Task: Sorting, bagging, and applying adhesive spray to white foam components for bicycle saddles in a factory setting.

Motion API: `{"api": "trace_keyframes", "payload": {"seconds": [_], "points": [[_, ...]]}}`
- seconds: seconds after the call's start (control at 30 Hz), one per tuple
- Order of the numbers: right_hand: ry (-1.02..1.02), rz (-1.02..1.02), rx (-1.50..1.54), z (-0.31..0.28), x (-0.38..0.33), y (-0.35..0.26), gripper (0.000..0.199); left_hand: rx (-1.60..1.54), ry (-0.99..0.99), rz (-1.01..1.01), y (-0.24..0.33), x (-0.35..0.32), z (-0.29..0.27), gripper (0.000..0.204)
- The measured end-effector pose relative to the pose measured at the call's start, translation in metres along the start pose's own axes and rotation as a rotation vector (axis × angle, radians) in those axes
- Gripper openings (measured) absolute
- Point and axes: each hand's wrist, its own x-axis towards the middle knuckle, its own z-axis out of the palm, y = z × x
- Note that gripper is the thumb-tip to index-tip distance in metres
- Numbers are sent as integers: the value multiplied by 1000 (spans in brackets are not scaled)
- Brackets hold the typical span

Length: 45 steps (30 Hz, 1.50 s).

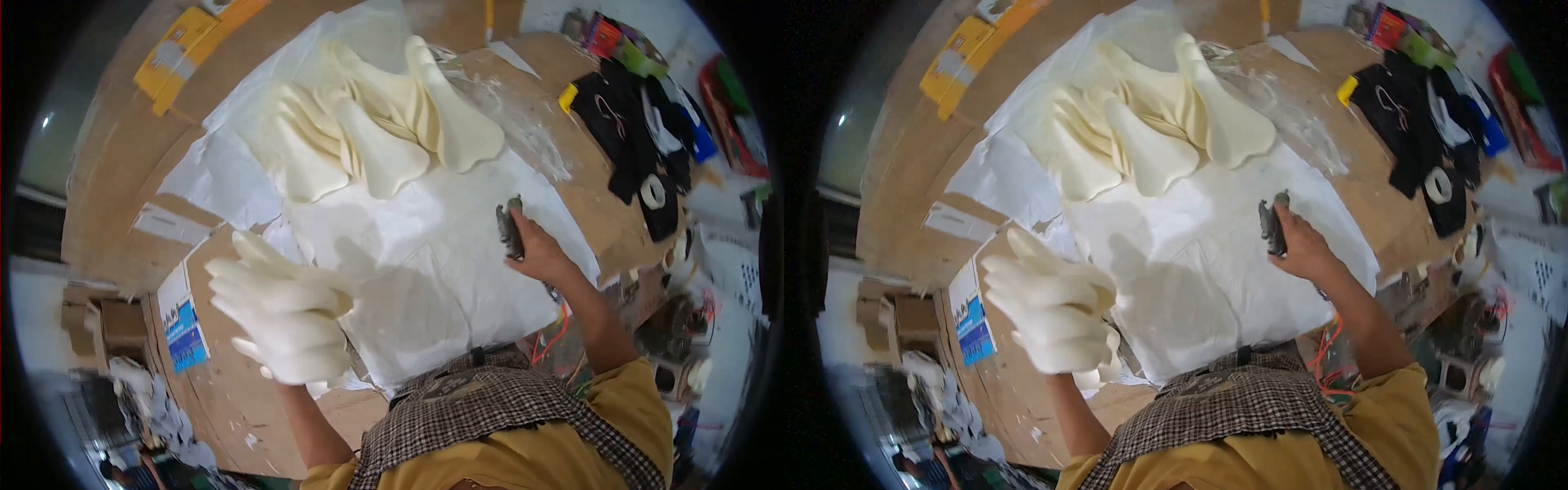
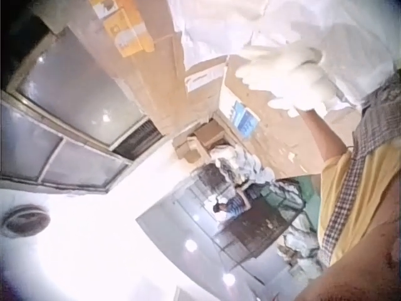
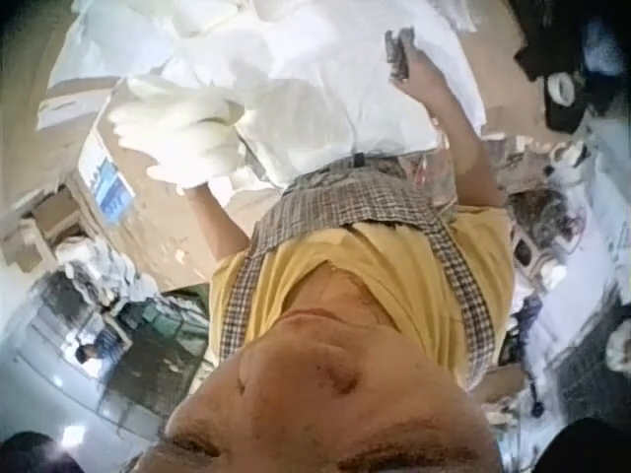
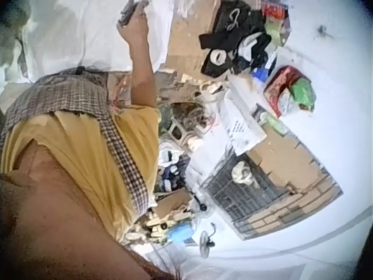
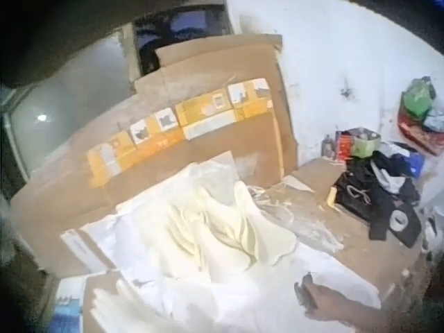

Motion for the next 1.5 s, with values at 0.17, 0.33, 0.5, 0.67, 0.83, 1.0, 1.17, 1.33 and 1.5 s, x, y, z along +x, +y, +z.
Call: {"api": "trace_keyframes", "payload": {"seconds": [0.17,0.33,0.5,0.67,0.83,1.0,1.17,1.33,1.5], "points": [[-42,-291,-158,69,113,22,60,143,108,307,16,-91,7,51],[148,-371,-216,146,226,40,48,278,276,609,1,-185,35,53],[10,-287,-409,144,240,-10,27,62,910,562,-26,-297,-20,49],[88,-345,-177,125,206,-24,21,-151,1138,494,-73,-322,-52,51],[-54,-423,366,188,163,-87,39,-105,1254,251,-108,-287,-93,56],[-860,-67,703,323,120,-198,29,-49,1137,215,-113,-243,-137,58],[-1018,-50,504,404,115,-204,76,30,1227,96,-93,-207,-132,54],[-1277,93,216,418,124,-231,80,-99,1127,88,-93,-216,-153,52],[-1496,55,230,422,98,-244,68,-60,1030,139,-122,-209,-178,60]]}}
